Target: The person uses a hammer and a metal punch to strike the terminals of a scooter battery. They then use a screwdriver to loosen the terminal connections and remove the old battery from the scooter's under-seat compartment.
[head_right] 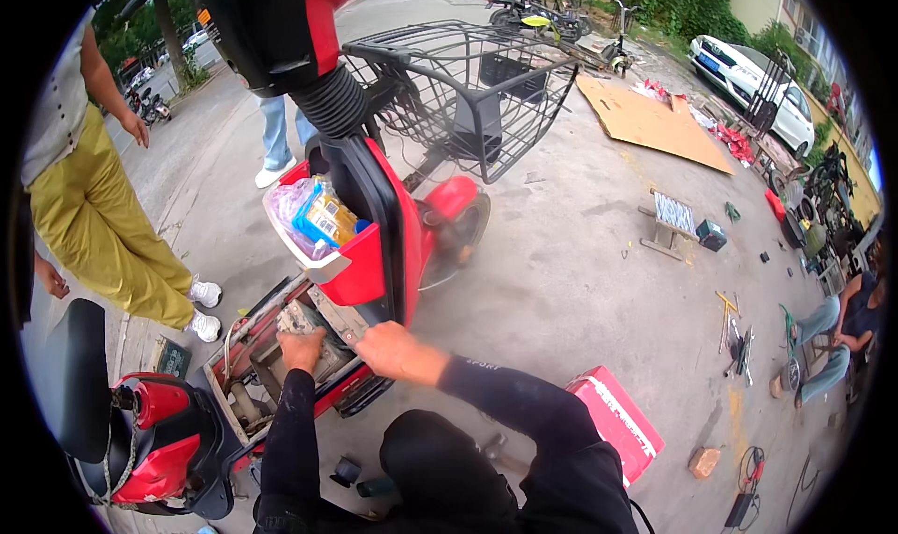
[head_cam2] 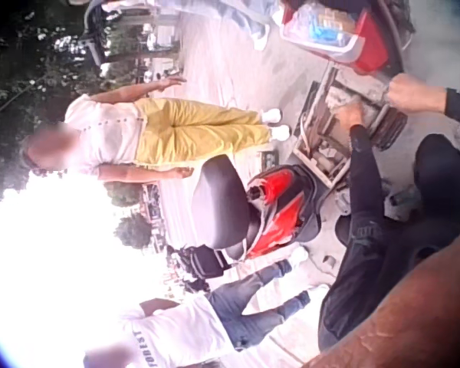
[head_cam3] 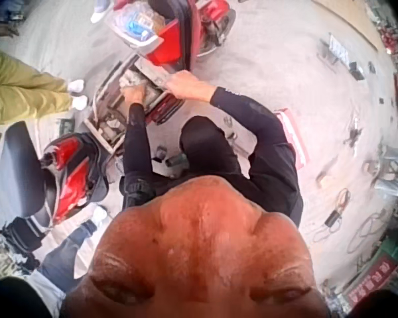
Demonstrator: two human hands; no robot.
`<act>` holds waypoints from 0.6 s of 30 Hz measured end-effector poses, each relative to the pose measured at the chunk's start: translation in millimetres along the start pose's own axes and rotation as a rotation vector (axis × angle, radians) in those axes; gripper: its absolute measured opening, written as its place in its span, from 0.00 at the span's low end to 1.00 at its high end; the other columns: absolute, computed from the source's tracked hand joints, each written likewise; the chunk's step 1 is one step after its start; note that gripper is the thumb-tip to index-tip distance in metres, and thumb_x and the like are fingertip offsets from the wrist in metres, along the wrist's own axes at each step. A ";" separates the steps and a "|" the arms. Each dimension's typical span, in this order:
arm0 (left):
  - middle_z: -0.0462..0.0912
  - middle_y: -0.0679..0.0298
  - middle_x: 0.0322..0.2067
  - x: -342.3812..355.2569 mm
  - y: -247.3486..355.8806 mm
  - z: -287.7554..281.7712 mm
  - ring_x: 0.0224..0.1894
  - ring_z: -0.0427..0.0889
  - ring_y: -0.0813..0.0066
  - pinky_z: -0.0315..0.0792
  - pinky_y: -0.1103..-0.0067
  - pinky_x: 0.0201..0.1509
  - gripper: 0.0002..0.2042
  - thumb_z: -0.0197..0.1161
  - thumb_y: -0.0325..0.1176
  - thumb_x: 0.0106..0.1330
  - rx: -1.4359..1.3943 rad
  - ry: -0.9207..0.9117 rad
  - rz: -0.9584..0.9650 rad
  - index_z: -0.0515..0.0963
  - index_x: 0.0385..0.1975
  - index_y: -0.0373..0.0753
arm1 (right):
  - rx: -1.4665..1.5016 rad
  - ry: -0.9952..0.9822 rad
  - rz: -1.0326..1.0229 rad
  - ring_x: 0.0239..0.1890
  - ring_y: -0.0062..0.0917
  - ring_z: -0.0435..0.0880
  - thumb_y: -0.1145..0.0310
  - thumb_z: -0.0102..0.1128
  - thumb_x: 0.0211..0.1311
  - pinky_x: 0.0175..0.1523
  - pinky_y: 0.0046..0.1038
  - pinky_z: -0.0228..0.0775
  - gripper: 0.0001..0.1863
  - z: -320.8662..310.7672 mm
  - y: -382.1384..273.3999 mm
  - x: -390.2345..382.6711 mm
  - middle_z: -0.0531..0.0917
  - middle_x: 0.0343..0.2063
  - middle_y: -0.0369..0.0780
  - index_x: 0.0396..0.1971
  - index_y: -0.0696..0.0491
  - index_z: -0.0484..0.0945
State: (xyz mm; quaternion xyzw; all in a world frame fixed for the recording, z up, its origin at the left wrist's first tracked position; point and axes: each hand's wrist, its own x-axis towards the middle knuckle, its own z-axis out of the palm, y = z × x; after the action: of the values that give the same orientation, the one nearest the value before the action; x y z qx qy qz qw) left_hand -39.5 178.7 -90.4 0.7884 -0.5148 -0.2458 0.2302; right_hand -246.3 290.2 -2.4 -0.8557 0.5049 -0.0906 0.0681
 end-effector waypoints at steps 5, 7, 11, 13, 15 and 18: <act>0.81 0.39 0.53 28.8 -36.7 2.5 0.57 0.82 0.47 0.73 0.67 0.64 0.48 0.81 0.49 0.45 -0.168 -0.084 0.031 0.63 0.59 0.24 | 0.213 0.173 -0.053 0.33 0.46 0.88 0.61 0.65 0.64 0.38 0.45 0.80 0.09 29.8 52.4 -10.3 0.86 0.27 0.47 0.33 0.49 0.87; 0.81 0.38 0.53 2.3 -22.6 -21.3 0.57 0.83 0.47 0.74 0.67 0.63 0.47 0.81 0.48 0.46 -0.156 -0.132 -0.014 0.64 0.59 0.24 | 0.123 0.044 0.059 0.32 0.44 0.88 0.64 0.65 0.61 0.36 0.43 0.80 0.07 18.4 25.7 -7.9 0.87 0.26 0.46 0.30 0.51 0.87; 0.76 0.36 0.59 4.7 -17.1 -14.5 0.63 0.78 0.46 0.72 0.65 0.67 0.50 0.80 0.53 0.46 -0.091 -0.139 -0.133 0.63 0.62 0.25 | -0.058 -0.023 0.054 0.32 0.40 0.90 0.71 0.63 0.52 0.37 0.40 0.82 0.05 12.5 -38.0 7.1 0.87 0.25 0.45 0.25 0.53 0.87; 0.72 0.36 0.63 5.2 -18.8 -7.9 0.65 0.76 0.44 0.71 0.63 0.68 0.55 0.81 0.57 0.45 -0.137 -0.153 -0.151 0.59 0.64 0.26 | -0.076 -0.028 0.083 0.33 0.40 0.90 0.71 0.63 0.53 0.38 0.39 0.83 0.06 9.4 -53.0 12.9 0.88 0.26 0.46 0.25 0.52 0.88; 0.75 0.37 0.60 2.3 -10.6 -18.2 0.63 0.78 0.43 0.71 0.63 0.67 0.57 0.81 0.57 0.45 -0.080 -0.180 -0.195 0.56 0.65 0.24 | -0.026 -0.116 0.129 0.34 0.43 0.90 0.71 0.63 0.56 0.40 0.41 0.82 0.07 7.7 -50.6 14.4 0.88 0.27 0.48 0.29 0.55 0.88; 0.81 0.40 0.54 9.5 -21.7 -22.1 0.59 0.81 0.46 0.74 0.64 0.65 0.54 0.81 0.54 0.46 -0.060 -0.195 -0.180 0.57 0.64 0.24 | 0.105 -0.074 0.192 0.35 0.47 0.88 0.68 0.63 0.61 0.42 0.44 0.81 0.08 13.2 -19.8 6.7 0.87 0.28 0.49 0.33 0.53 0.88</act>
State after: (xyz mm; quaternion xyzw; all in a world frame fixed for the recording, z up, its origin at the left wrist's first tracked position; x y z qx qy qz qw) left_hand -7.1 180.3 -88.1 0.7966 -0.4545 -0.3559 0.1794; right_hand -223.3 294.1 -10.5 -0.8015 0.5761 -0.0784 0.1398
